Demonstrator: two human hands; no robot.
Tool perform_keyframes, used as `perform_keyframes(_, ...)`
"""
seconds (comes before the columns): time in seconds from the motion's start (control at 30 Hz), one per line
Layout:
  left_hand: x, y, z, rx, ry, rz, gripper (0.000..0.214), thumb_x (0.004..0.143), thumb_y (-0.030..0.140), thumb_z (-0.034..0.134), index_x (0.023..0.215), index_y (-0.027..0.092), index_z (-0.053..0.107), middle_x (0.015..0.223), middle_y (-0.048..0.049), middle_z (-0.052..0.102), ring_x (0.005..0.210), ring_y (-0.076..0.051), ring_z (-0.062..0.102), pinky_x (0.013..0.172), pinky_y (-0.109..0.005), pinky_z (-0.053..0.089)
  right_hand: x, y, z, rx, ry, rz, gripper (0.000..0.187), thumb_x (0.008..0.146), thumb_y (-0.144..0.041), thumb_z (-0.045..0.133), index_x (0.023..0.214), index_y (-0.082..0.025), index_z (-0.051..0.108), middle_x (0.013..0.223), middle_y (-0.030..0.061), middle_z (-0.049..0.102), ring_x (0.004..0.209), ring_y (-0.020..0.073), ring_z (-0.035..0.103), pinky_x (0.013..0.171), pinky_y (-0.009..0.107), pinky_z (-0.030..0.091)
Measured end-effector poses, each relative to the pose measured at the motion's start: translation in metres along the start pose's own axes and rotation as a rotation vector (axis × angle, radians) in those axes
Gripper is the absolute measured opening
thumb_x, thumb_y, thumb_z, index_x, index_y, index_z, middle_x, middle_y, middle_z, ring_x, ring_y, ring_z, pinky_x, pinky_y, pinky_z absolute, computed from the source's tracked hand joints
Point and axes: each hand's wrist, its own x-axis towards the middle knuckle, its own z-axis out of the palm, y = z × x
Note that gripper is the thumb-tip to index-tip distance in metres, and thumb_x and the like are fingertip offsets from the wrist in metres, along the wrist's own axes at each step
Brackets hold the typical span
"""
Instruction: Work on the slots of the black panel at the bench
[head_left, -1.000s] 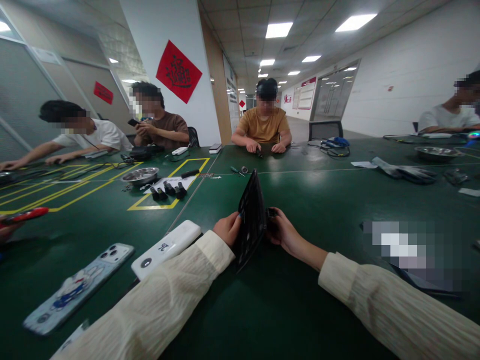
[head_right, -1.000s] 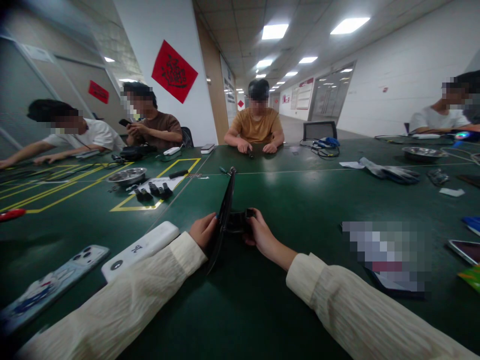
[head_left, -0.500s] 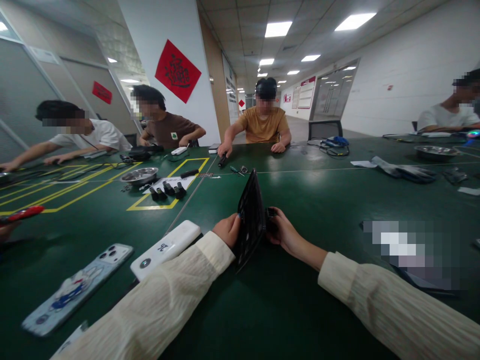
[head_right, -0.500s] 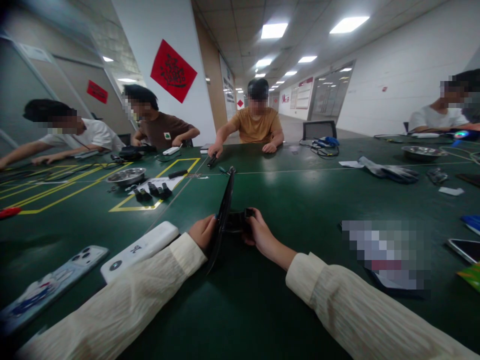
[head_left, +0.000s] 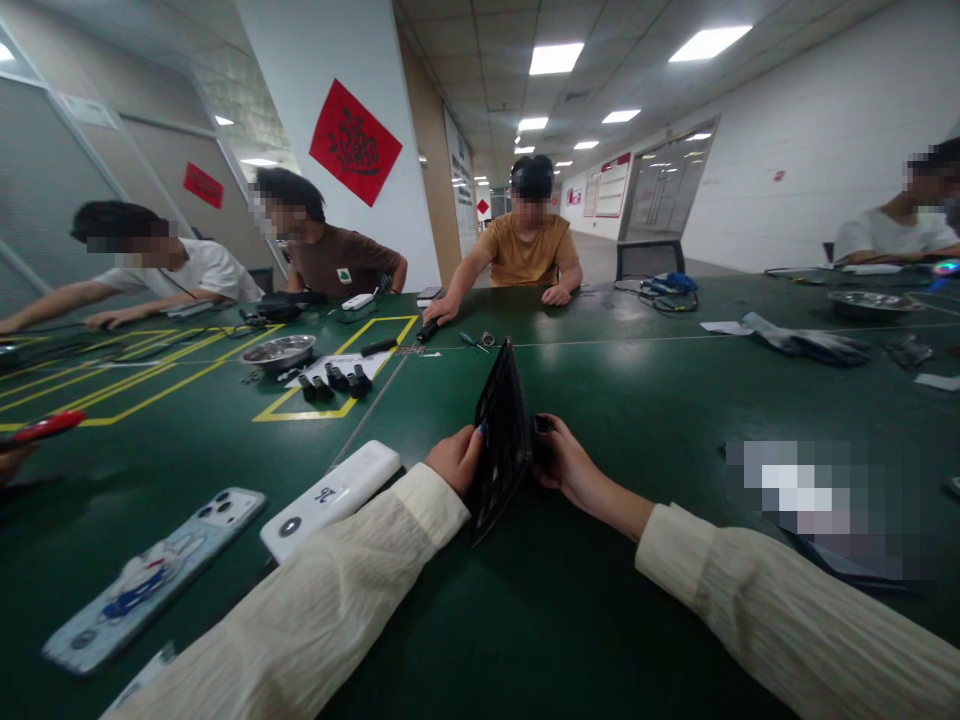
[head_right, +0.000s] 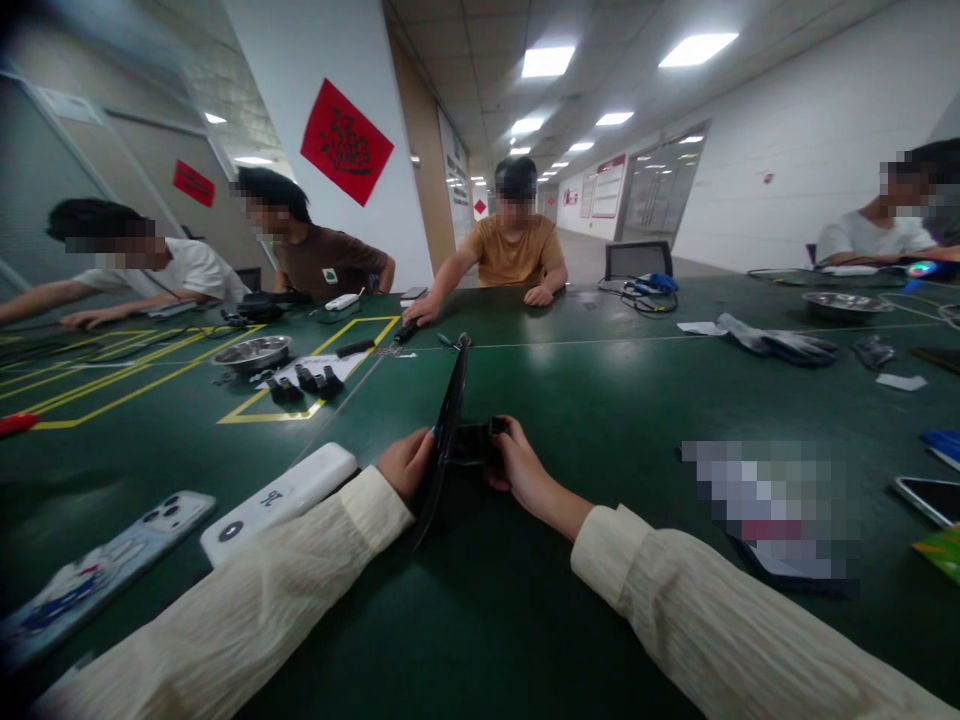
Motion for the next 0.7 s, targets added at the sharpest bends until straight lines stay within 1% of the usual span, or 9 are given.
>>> perform_keyframes(0.1, 0.000, 0.001, -0.001, 0.014, 0.003, 0.024, 0.043, 0.086, 0.044, 0.019, 0.076, 0.020, 0.053, 0.065, -0.0028, 0.057, 0.063, -0.017, 0.054, 0.059, -0.026, 0.035, 0.000, 0.000, 0.000, 0.001, -0.003, 0.002, 0.036, 0.072, -0.029, 0.044, 0.106, -0.026, 0.034, 0.065, -0.0049, 0.047, 0.037, 0.0070, 0.044, 0.030, 0.014, 0.020)
perform_keyframes(0.3, 0.000, -0.004, -0.001, -0.073, -0.018, 0.027, 0.050, 0.085, 0.048, 0.020, 0.083, 0.018, 0.060, 0.074, -0.0050, 0.063, 0.073, -0.019, 0.057, 0.063, -0.027, 0.038, 0.000, 0.000, -0.001, -0.006, -0.012, -0.002, 0.037, 0.072, -0.030, 0.043, 0.108, -0.026, 0.034, 0.067, -0.0039, 0.049, 0.039, 0.0068, 0.044, 0.031, 0.014, 0.020)
perform_keyframes(0.37, 0.000, -0.006, 0.001, -0.060, -0.020, 0.021, 0.051, 0.086, 0.047, 0.019, 0.080, 0.018, 0.060, 0.072, -0.0050, 0.062, 0.071, -0.019, 0.057, 0.063, -0.027, 0.038, 0.000, 0.000, -0.001, -0.006, -0.017, -0.006, 0.038, 0.072, -0.030, 0.044, 0.108, -0.026, 0.034, 0.068, -0.0037, 0.049, 0.038, 0.0066, 0.044, 0.031, 0.015, 0.020)
perform_keyframes(0.53, 0.002, -0.010, 0.005, -0.032, -0.016, 0.051, 0.044, 0.084, 0.040, 0.021, 0.079, 0.018, 0.058, 0.071, -0.0057, 0.062, 0.071, -0.020, 0.057, 0.064, -0.028, 0.037, -0.001, -0.001, 0.000, -0.003, -0.006, 0.009, 0.038, 0.071, -0.029, 0.044, 0.108, -0.026, 0.034, 0.066, -0.0044, 0.048, 0.037, 0.0066, 0.043, 0.031, 0.015, 0.019)
perform_keyframes(0.7, 0.003, -0.008, 0.004, -0.058, -0.046, -0.027, 0.050, 0.084, 0.045, 0.020, 0.065, 0.016, 0.056, 0.061, -0.0048, 0.058, 0.063, -0.018, 0.055, 0.057, -0.027, 0.034, -0.001, -0.001, 0.002, 0.009, 0.010, 0.008, 0.038, 0.069, -0.029, 0.044, 0.106, -0.026, 0.034, 0.065, -0.0051, 0.047, 0.036, 0.0060, 0.041, 0.030, 0.014, 0.018)
